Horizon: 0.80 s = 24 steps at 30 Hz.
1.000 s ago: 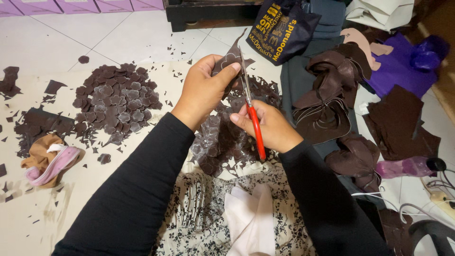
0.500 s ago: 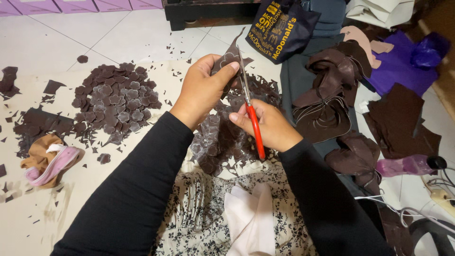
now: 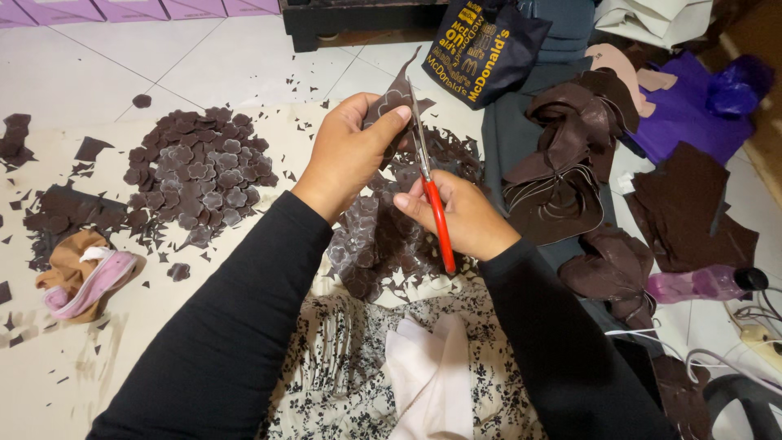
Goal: The person uses red-handled scissors to cut flower-shaped pieces from a sheet of brown fabric. They hold the fabric with one hand and cut along the outlines with the other, placing the cut pieces onto a growing pile on the floor.
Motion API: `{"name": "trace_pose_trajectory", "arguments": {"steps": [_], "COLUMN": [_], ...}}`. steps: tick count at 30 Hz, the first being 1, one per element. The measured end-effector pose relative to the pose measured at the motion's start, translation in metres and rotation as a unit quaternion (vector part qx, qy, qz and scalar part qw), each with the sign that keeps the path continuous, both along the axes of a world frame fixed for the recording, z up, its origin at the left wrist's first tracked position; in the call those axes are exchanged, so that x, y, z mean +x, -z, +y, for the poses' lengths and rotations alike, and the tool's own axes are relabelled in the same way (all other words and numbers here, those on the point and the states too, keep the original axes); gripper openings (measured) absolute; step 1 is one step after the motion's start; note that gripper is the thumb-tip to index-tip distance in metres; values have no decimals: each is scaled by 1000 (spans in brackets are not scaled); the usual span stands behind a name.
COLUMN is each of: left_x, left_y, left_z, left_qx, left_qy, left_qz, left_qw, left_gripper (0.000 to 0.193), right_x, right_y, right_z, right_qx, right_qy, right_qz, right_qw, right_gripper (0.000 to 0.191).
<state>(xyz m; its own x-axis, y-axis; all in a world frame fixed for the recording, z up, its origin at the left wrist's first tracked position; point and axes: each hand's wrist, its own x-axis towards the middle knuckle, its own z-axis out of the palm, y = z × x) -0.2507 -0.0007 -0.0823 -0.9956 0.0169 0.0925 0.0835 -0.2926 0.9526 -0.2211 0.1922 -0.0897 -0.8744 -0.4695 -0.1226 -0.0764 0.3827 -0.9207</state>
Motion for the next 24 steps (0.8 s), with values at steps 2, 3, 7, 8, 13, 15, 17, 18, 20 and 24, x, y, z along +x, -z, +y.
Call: {"name": "trace_pose_trajectory", "arguments": {"steps": [2,3,7,8,13,15,17,18,20,24], "left_x": [-1,-1,-1,-1,2,3,4,4,5,4], "left_y": [0,0,-2,-2,-6,-7,-8,-9,-9,-8], "left_z": [0,0,0,0,2,3,2,1,0,2], "left_qx": [-7,-5,-5,-7,11,8,0,-2,-6,-1], "left_qy": [-2,-2,-3,-4,-10,-13,-16,-16,-16,-19], "left_qz": [-1,-1,-7,-11,-1,2,5,2,-4,28], "left_qw": [1000,1000,1000,1000,1000,1000,1000,1000,1000,999], "left_gripper": [20,20,19,19,18,19,19,19,20,19], "right_x": [0,0,0,0,-1,-1,-2,-2,-2,-3], "right_y": [0,0,-1,-1,1,2,2,1,0,0], "right_z": [0,0,-1,-1,-1,0,1,1,3,2], "right_qx": [0,0,2,3,-9,-21,-41,-37,-30,-52], "right_qy": [2,0,-1,0,8,7,6,10,19,22], "right_qz": [-7,-4,-2,-6,-7,-5,-8,-6,-4,-35], "right_qw": [1000,1000,1000,1000,1000,1000,999,999,999,998], "right_gripper": [33,33,32,31,31,31,32,31,31,33]}}
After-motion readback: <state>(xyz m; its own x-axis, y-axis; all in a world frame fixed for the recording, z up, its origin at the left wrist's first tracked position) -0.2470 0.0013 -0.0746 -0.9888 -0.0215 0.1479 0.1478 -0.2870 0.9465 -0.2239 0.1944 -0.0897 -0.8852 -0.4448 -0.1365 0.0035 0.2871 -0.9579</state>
